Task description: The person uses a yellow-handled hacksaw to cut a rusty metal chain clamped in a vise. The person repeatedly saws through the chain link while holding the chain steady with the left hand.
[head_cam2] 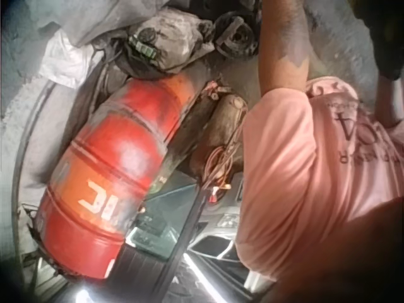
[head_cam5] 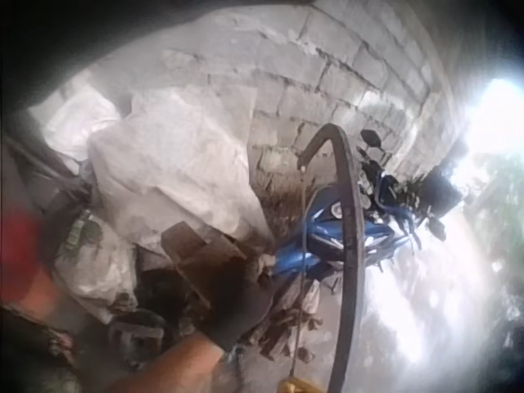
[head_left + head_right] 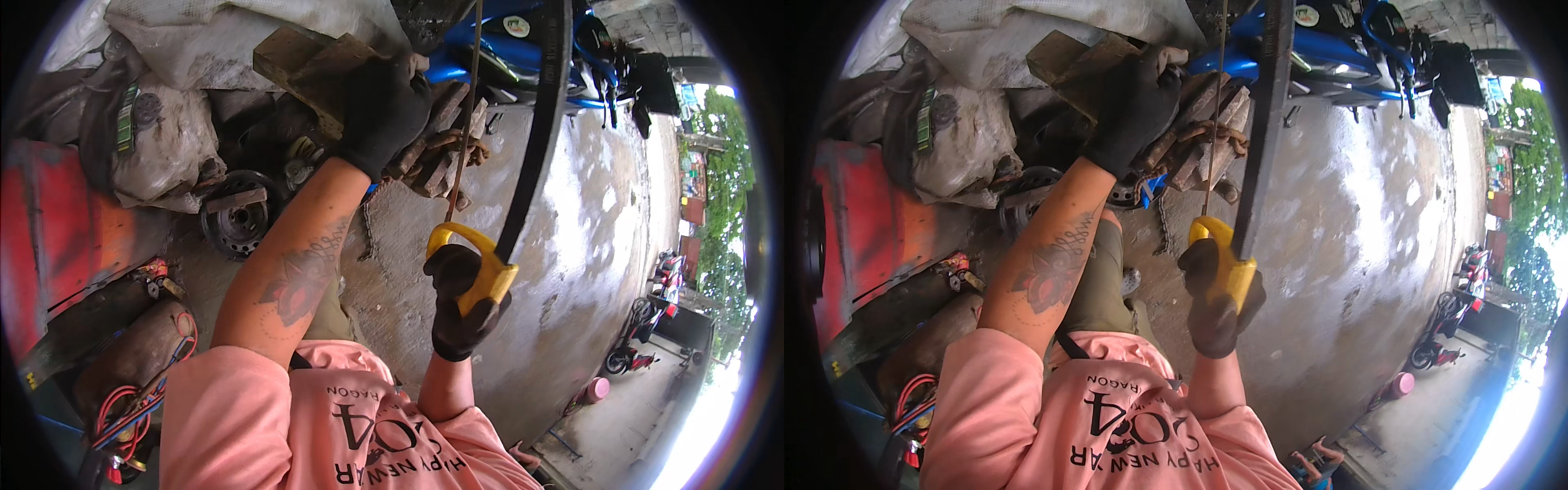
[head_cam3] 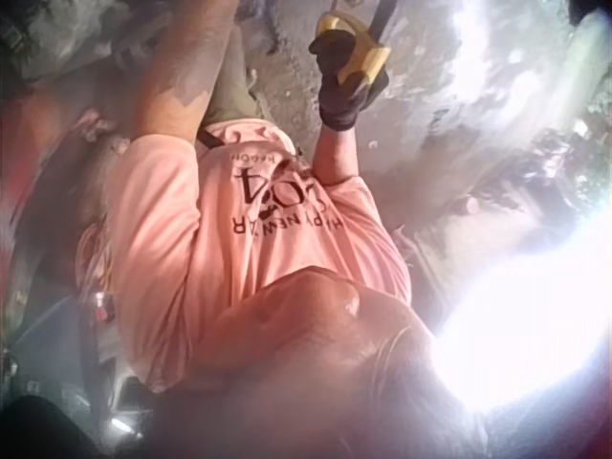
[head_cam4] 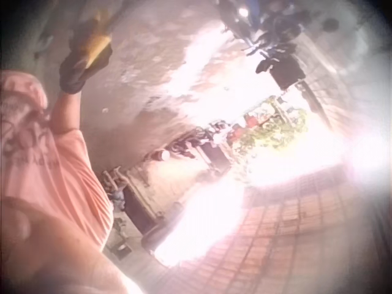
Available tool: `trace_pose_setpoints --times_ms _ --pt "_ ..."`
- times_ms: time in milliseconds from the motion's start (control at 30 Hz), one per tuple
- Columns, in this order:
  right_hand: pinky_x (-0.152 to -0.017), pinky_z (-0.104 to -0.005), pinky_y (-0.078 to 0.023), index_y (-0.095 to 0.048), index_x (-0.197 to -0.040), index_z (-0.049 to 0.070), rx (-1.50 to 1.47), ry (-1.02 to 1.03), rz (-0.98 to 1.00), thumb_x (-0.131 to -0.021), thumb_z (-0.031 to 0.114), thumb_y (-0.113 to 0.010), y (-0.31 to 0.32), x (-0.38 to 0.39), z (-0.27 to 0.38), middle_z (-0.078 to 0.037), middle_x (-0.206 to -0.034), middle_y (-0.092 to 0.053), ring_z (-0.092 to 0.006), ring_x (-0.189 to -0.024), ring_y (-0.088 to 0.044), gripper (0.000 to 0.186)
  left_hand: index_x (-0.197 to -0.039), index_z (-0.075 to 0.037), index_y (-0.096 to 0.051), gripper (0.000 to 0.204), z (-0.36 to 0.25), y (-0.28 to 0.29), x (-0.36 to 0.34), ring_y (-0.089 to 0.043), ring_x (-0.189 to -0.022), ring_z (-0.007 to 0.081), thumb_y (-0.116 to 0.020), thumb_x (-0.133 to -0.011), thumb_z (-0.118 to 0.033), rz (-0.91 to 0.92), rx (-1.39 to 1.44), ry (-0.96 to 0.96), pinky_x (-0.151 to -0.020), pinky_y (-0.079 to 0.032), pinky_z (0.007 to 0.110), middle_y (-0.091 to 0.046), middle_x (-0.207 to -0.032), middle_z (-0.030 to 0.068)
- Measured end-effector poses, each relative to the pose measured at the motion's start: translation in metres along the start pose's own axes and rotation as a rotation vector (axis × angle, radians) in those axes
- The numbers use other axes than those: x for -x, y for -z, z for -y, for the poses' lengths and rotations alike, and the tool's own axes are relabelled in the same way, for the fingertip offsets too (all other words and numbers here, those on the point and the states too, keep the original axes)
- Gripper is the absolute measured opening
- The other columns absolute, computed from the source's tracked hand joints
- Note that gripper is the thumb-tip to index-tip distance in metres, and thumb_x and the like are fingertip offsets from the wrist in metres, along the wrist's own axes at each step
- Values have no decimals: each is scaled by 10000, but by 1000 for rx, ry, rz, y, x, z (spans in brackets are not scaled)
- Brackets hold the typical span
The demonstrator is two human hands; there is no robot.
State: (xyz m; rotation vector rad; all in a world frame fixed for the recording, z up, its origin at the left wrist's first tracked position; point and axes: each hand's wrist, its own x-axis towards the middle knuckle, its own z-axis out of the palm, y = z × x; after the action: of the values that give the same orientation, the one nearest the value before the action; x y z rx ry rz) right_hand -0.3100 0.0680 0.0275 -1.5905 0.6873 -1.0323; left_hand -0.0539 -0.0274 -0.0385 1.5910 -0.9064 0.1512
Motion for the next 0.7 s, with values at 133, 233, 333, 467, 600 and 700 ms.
trace_pose_setpoints --times_ms 133,233,333,467,600,700 --pt "-612 -312 -471 -643 -979 -112 6 -69 -4 -1031 727 -421 3 12 19 -148 -818 -676 -187 -698 -625 869 -1012 -79 -757 196 17 -4 3 -712 -860 402 -700 -864 -194 -52 3 -19 -785 -559 507 -735 -863 202" --pt "-611 -309 -477 -666 -960 -100 128 -49 43 -1040 708 -418 7 4 22 -128 -818 -682 -184 -696 -634 849 -1025 -95 -766 186 2 4 -4 -720 -853 396 -685 -882 -182 65 -43 68 -792 -564 505 -744 -864 189" --pt "-596 -306 -479 -663 -952 -65 103 -14 16 -1047 696 -407 4 -6 9 -97 -777 -668 -179 -666 -633 808 -1018 -108 -778 179 -8 10 -5 -729 -849 384 -676 -894 -187 75 23 6 -798 -573 493 -756 -870 172" --pt "-623 -336 -502 -641 -918 -47 107 40 -29 -1019 745 -428 -1 2 -5 -107 -763 -652 -201 -681 -646 826 -1011 -121 -792 180 0 6 -7 -744 -887 366 -671 -899 -194 117 79 92 -814 -584 466 -769 -909 164" --pt "-623 -349 -498 -624 -880 -70 34 -13 -11 -1030 708 -445 6 25 11 -128 -714 -620 -219 -676 -639 812 -1154 -55 -756 239 11 5 -6 -735 -903 241 -615 -982 -142 187 65 54 -840 -567 372 -784 -995 134" --pt "-629 -352 -493 -610 -834 -66 129 -27 31 -1037 687 -459 15 36 19 -135 -707 -602 -225 -662 -614 795 -1224 -28 -737 263 16 6 -7 -720 -901 167 -593 -1025 -121 271 53 121 -853 -552 324 -786 -1012 108"
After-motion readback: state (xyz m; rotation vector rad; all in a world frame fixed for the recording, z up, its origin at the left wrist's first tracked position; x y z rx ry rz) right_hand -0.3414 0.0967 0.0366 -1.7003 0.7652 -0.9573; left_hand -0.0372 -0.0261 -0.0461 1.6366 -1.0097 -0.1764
